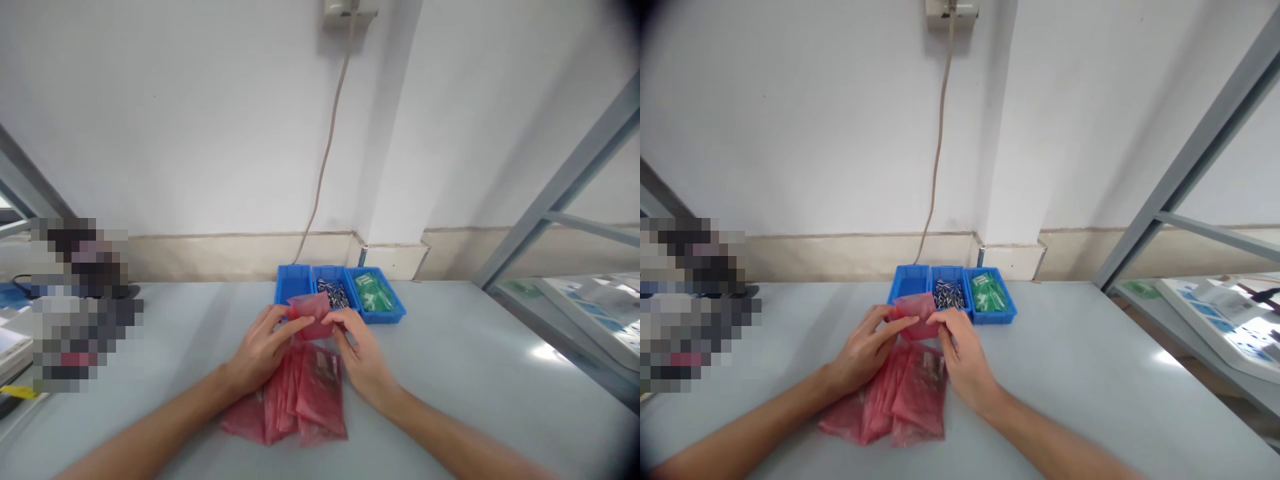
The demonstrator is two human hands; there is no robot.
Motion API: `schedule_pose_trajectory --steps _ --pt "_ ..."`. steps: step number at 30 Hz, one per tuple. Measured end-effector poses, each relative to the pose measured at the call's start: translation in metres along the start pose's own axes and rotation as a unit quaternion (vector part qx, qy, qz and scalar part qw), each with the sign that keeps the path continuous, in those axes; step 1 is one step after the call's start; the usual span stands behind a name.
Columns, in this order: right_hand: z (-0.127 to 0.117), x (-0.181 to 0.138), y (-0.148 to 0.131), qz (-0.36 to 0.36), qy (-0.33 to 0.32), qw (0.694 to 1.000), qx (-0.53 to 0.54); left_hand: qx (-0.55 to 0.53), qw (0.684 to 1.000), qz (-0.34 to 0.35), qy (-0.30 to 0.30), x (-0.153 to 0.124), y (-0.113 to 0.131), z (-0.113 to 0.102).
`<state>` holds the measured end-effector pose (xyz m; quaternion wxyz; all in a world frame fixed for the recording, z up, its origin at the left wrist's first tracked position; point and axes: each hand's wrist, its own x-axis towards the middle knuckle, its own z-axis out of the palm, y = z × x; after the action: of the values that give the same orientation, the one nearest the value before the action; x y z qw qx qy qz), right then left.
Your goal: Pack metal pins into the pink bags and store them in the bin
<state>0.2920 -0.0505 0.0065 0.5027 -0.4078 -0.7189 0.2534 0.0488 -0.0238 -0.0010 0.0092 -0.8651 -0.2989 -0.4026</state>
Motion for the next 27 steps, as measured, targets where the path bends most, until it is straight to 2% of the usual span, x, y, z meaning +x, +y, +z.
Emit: schedule_pose_trajectory --steps 5,12,17,21,27 --pt "0.003 0.000 0.000 0.005 0.010 1.000 0.008 -0.026 1.000 -0.014 0.003 0.004 0.001 -0.001" --pt "0.007 -0.003 -0.004 0.050 0.036 0.994 0.088 -0.079 0.996 -0.028 0.010 0.007 0.006 -0.006" --pt "0.006 -0.003 -0.008 0.052 0.049 0.992 0.107 -0.079 0.996 -0.050 0.010 0.008 0.010 -0.007" --pt "0.007 -0.002 -0.008 0.062 0.058 0.991 0.101 -0.065 0.996 -0.064 0.016 0.009 0.013 -0.008" --pt "0.006 0.000 -0.009 0.040 0.080 0.994 0.058 -0.084 0.994 -0.071 0.019 0.011 0.014 -0.011"
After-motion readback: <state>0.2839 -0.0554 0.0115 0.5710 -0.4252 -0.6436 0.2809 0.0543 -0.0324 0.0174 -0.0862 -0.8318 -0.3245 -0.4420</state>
